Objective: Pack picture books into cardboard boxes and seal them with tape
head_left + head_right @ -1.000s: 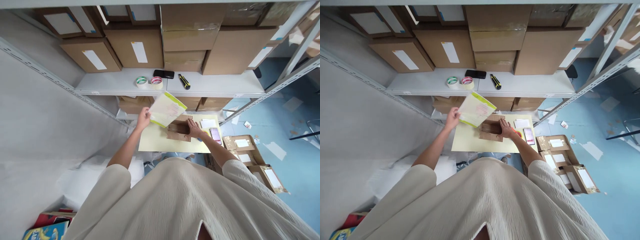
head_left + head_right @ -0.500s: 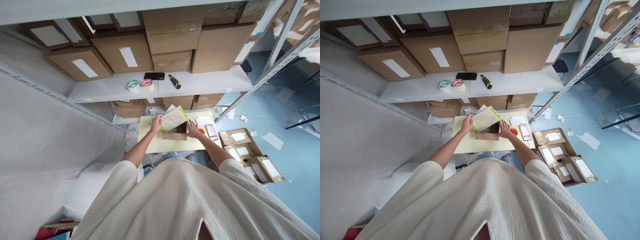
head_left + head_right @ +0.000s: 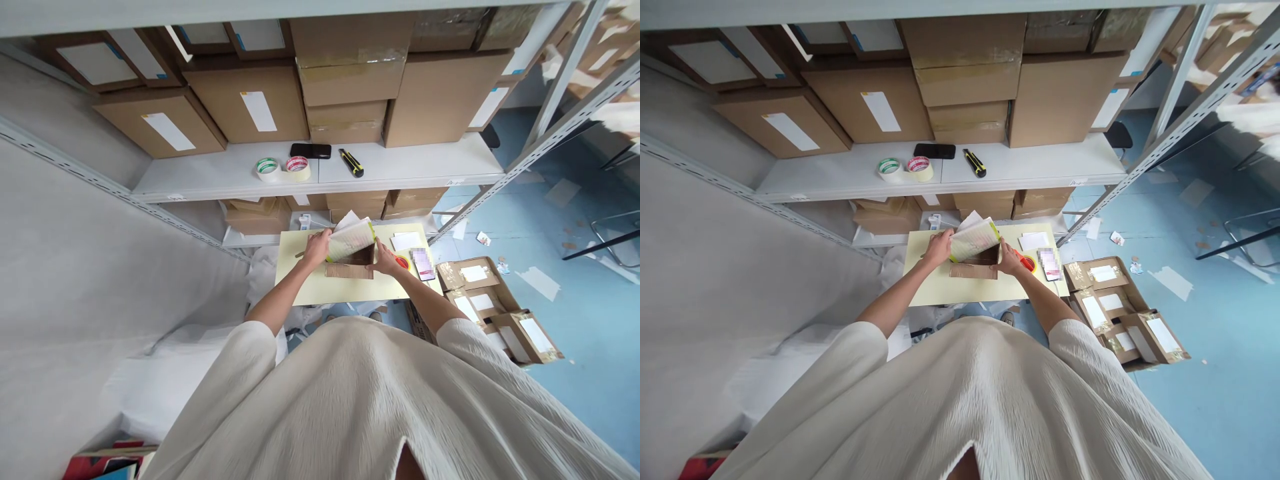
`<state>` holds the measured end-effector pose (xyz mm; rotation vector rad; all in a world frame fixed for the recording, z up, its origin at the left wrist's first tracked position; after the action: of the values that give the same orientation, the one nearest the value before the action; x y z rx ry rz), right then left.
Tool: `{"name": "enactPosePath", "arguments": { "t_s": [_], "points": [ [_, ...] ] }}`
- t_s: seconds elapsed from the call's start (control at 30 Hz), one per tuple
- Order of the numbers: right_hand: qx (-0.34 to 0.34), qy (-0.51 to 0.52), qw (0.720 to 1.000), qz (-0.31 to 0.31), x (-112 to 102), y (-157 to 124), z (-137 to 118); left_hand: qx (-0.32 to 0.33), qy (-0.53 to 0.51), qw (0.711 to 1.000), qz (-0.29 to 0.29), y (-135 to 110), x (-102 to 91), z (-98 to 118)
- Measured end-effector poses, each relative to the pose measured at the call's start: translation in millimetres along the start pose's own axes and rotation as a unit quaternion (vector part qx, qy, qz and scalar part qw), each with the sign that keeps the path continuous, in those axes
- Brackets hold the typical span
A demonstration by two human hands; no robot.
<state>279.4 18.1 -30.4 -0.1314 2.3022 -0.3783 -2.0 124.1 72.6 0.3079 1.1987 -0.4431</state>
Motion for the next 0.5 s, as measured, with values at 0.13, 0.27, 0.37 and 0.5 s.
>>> {"name": "enactPosePath", "arguments": {
  "t_s": [0.13,0.27,0.37,0.5],
  "points": [
    [0.000,0.013,1.000,0.014,2.5,2.0,-2.3,0.002,0.011,1.000,-0.001,-1.6,-0.8,-0.9],
    [0.009,0.025,1.000,0.006,9.4,5.3,0.3,0.021,0.030,0.999,-0.004,-4.2,1.7,2.9],
    [0.018,0.016,1.000,-0.001,11.3,7.7,3.5,0.042,0.036,0.998,-0.013,-5.9,5.0,7.5],
    [0.021,0.005,1.000,-0.010,8.1,13.2,4.9,0.047,0.031,0.998,-0.020,-7.7,5.8,9.1]
  ]
}}
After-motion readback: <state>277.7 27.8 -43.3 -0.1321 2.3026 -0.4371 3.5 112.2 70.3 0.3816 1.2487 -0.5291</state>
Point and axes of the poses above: each hand's wrist, its own y-axis towards the middle knuckle, its own x-axis out of the palm, z = x × y, the point moved 5 cm from there along y, towards the middle knuckle, and after that the axes turned 6 degrees about y, right-handed, at the moved point
